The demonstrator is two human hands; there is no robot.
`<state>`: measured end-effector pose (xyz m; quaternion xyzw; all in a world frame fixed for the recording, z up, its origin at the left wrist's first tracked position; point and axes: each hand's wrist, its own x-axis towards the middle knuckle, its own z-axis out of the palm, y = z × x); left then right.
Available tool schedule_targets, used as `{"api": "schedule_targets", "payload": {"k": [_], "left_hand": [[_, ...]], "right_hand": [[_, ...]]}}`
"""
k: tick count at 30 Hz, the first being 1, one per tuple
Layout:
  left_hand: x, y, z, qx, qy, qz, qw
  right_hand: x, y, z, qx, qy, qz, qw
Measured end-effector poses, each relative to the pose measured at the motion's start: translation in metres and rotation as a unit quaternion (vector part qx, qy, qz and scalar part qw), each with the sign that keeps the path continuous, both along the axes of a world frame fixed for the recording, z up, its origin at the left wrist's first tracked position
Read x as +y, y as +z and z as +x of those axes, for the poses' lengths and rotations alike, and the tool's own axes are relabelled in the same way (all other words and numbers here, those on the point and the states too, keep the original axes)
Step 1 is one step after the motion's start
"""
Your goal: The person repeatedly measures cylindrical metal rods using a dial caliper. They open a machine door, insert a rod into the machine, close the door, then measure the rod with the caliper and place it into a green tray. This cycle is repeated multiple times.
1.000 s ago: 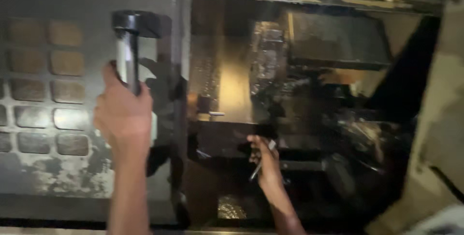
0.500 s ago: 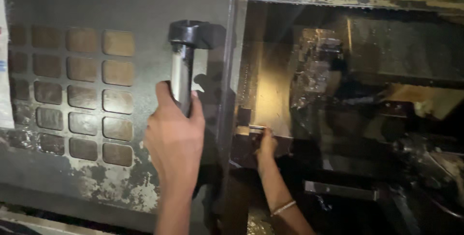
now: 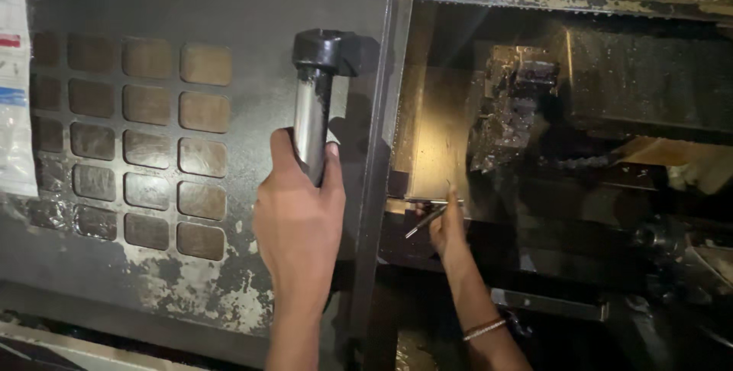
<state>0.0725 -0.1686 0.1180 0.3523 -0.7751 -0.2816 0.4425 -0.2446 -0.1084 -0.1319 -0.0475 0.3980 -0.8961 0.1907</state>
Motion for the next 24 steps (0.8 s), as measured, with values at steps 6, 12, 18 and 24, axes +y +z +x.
{"api": "schedule_targets", "payload": {"k": [6, 12, 18, 24], "left_hand": [[0.003, 0.002, 0.001, -0.034, -0.009, 0.028, 0.999], [0.005, 0.001, 0.001, -0.014, -0.018, -0.001, 1.000], [0.006, 0.002, 0.000, -0.005, -0.016, 0.003, 1.000], [0.011, -0.003, 0.000, 0.001, 0.013, -0.032, 0.999]], "right_hand": [[-0.020, -0.022, -0.014, -0.111, 0.019, -0.037, 0.993], [-0.032, -0.041, 0.008, 0.277, -0.150, 0.137, 0.939], [-0.031, -0.042, 0.017, 0.263, -0.348, 0.116, 0.892], [0.003, -0.030, 0.023, 0.113, -0.204, 0.180, 0.956]]}}
